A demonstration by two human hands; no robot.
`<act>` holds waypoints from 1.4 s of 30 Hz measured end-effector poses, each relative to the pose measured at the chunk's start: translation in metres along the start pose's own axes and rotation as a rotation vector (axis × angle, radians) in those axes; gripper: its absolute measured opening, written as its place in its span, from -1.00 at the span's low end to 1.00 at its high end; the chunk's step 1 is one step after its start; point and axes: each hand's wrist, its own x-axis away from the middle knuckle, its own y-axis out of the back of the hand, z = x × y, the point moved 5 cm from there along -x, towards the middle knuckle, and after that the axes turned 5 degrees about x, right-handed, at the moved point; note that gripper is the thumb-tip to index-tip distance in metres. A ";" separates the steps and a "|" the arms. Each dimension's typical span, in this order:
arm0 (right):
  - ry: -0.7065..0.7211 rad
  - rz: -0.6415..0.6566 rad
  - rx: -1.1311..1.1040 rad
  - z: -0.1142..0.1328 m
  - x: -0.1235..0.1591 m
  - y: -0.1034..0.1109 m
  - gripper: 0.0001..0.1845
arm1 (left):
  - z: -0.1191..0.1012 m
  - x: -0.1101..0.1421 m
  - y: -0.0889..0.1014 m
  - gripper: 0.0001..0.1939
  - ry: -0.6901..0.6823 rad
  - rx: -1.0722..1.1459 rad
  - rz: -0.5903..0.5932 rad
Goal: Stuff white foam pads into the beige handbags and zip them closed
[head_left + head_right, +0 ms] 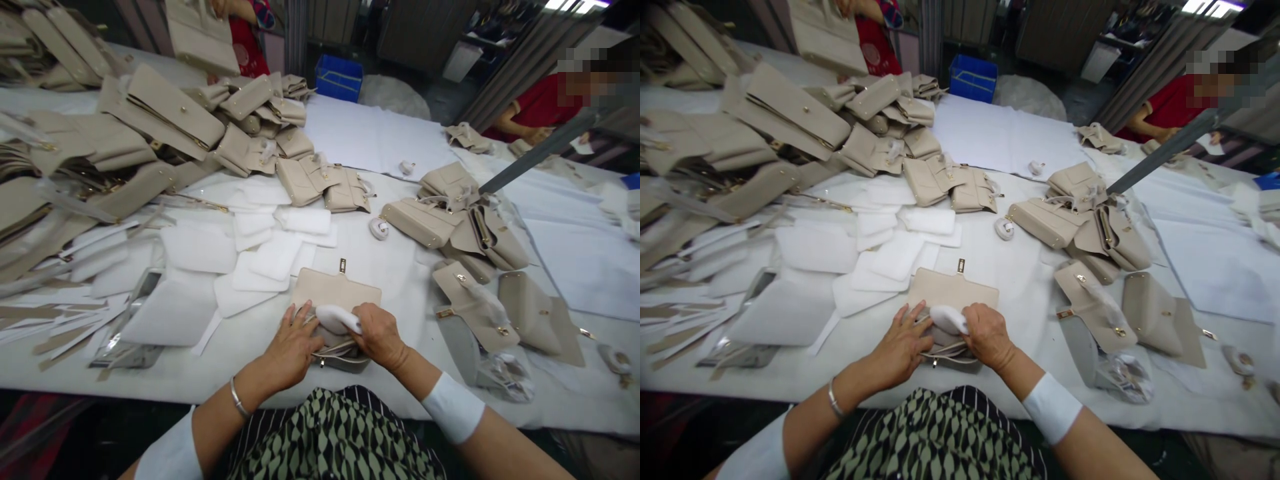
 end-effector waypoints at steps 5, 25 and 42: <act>-0.015 0.163 -0.288 0.006 0.013 0.009 -0.78 | -0.001 0.000 0.002 -0.82 0.029 -0.057 -0.016; 0.259 0.512 -0.226 0.037 0.009 0.022 -0.58 | 0.001 -0.006 -0.020 -0.79 0.075 -0.198 0.016; 0.190 0.544 0.131 0.071 -0.007 -0.030 -0.64 | -0.003 0.016 -0.021 -0.61 0.220 -0.145 -0.114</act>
